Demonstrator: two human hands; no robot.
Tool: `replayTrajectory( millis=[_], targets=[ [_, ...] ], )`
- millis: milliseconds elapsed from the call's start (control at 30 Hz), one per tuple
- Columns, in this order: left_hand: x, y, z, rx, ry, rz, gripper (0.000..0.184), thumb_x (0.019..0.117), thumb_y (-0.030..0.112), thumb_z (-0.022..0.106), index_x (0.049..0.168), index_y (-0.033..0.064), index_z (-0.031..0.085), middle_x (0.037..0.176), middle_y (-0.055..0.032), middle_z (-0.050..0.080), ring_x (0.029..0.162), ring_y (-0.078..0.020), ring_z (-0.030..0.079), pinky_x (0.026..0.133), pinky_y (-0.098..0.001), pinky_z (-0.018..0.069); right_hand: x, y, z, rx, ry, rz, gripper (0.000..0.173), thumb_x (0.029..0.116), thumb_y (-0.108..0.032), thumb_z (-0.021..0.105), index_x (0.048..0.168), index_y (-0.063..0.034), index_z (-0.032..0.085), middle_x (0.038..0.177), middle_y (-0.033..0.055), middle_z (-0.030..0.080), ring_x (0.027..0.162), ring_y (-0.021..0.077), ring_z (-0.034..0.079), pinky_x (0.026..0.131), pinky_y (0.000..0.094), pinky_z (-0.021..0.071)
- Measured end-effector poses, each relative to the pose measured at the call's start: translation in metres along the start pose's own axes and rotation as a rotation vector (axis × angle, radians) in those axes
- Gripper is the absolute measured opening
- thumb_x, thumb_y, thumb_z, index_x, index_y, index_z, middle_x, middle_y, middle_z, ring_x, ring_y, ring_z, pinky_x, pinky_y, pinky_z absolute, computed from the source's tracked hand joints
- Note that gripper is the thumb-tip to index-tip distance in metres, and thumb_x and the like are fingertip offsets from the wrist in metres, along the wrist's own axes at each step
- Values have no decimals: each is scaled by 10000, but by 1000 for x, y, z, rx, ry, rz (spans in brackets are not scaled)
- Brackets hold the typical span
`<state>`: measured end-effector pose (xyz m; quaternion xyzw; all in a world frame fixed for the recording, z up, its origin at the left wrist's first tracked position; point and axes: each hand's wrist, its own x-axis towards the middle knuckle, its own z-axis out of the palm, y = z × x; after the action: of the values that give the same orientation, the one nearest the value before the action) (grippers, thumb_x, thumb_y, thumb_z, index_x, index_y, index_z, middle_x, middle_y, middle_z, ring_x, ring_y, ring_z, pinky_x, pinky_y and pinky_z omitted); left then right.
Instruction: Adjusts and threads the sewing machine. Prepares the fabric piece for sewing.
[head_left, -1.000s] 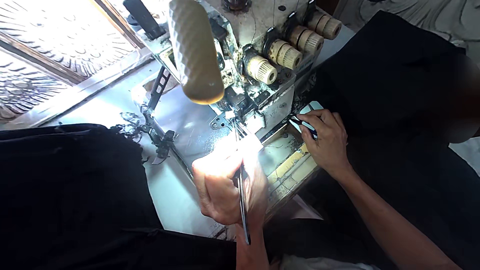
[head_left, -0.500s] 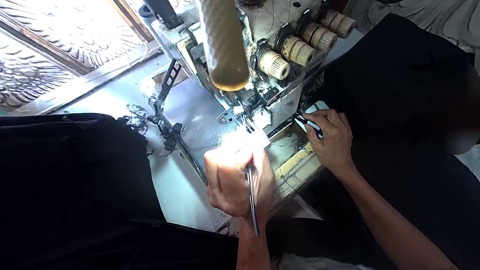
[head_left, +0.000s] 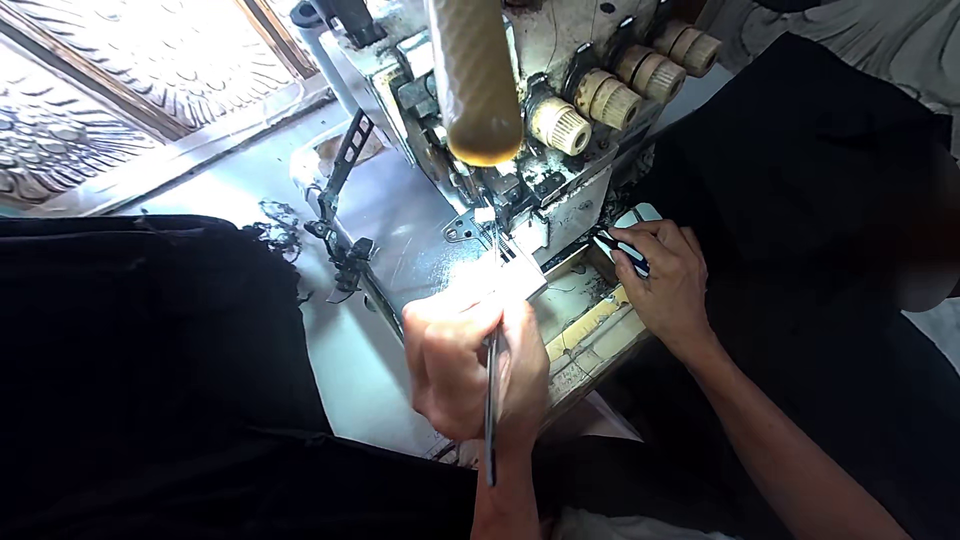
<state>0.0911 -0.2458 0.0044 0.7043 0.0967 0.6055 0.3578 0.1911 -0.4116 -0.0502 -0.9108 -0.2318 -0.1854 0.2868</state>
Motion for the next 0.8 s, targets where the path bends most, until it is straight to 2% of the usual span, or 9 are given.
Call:
replayTrajectory(
  millis=[167, 233, 300, 400, 500, 567, 633, 700, 800],
  targets=[
    [-3, 3, -21, -60, -6, -33, 139, 869, 26, 663, 799, 101, 570, 878, 27, 614, 909, -53, 661, 761, -192, 581, 0, -10, -7, -181, -19, -72, 294, 945, 10, 589, 1210, 25, 716, 994, 236, 712, 880, 430, 694, 732, 520, 569],
    [-4, 1, -29, -77, -17, -40, 146, 870, 32, 668, 797, 112, 570, 872, 36, 617, 905, -47, 665, 765, -190, 585, 2, -13, -13, -130, -34, -26, 269, 953, 9, 581, 1178, 21, 728, 987, 230, 722, 867, 419, 704, 723, 536, 566],
    [-4, -2, -34, -107, -32, -41, 142, 875, 31, 672, 820, 121, 576, 884, 46, 633, 916, -46, 675, 782, -197, 593, 3, -22, -24, 42, -42, 87, 211, 1009, -61, 567, 1133, 5, 724, 972, 178, 728, 837, 323, 702, 725, 499, 556],
    [-5, 0, -34, -155, -54, -54, 137, 871, 28, 682, 829, 124, 593, 882, 54, 640, 910, -43, 677, 774, -192, 595, 6, -46, -41, 444, -73, 239, 182, 1082, -169, 449, 1120, -57, 587, 839, -13, 688, 726, 44, 687, 671, 236, 583],
    [-4, 7, -32, -228, -101, -41, 135, 893, 33, 705, 848, 119, 611, 898, 47, 657, 902, -50, 697, 758, -196, 612, 13, -73, -48, 1020, -199, 291, 230, 1076, -113, 334, 1134, -94, 556, 704, -66, 572, 562, 8, 574, 531, 165, 528],
    [-3, 11, -30, -248, -129, -19, 123, 913, 47, 707, 870, 117, 615, 910, 45, 651, 903, -45, 695, 772, -200, 616, 19, -85, -49, 1245, -321, 343, 322, 1041, -129, 280, 1164, -98, 576, 655, -77, 504, 500, -1, 483, 484, 146, 450],
    [-2, 13, -28, -246, -137, -5, 113, 918, 55, 703, 877, 117, 619, 900, 46, 641, 893, -39, 689, 781, -200, 615, 25, -91, -47, 1390, -403, 376, 279, 1025, -177, 335, 1114, -115, 592, 602, -95, 439, 456, -24, 405, 453, 118, 383],
    [-2, 13, -27, -247, -147, 9, 114, 915, 51, 702, 871, 109, 614, 889, 41, 639, 891, -38, 687, 778, -192, 609, 28, -97, -46, 1410, -404, 417, 165, 1003, -161, 465, 1010, -130, 627, 565, -102, 394, 422, -39, 330, 419, 105, 314],
    [-2, 13, -26, -255, -173, 22, 113, 925, 55, 700, 883, 105, 608, 899, 34, 638, 899, -41, 690, 783, -197, 612, 32, -102, -48, 1260, -339, 442, 143, 1007, -76, 567, 966, -93, 703, 615, -62, 496, 420, -21, 311, 391, 120, 281]
  ],
)
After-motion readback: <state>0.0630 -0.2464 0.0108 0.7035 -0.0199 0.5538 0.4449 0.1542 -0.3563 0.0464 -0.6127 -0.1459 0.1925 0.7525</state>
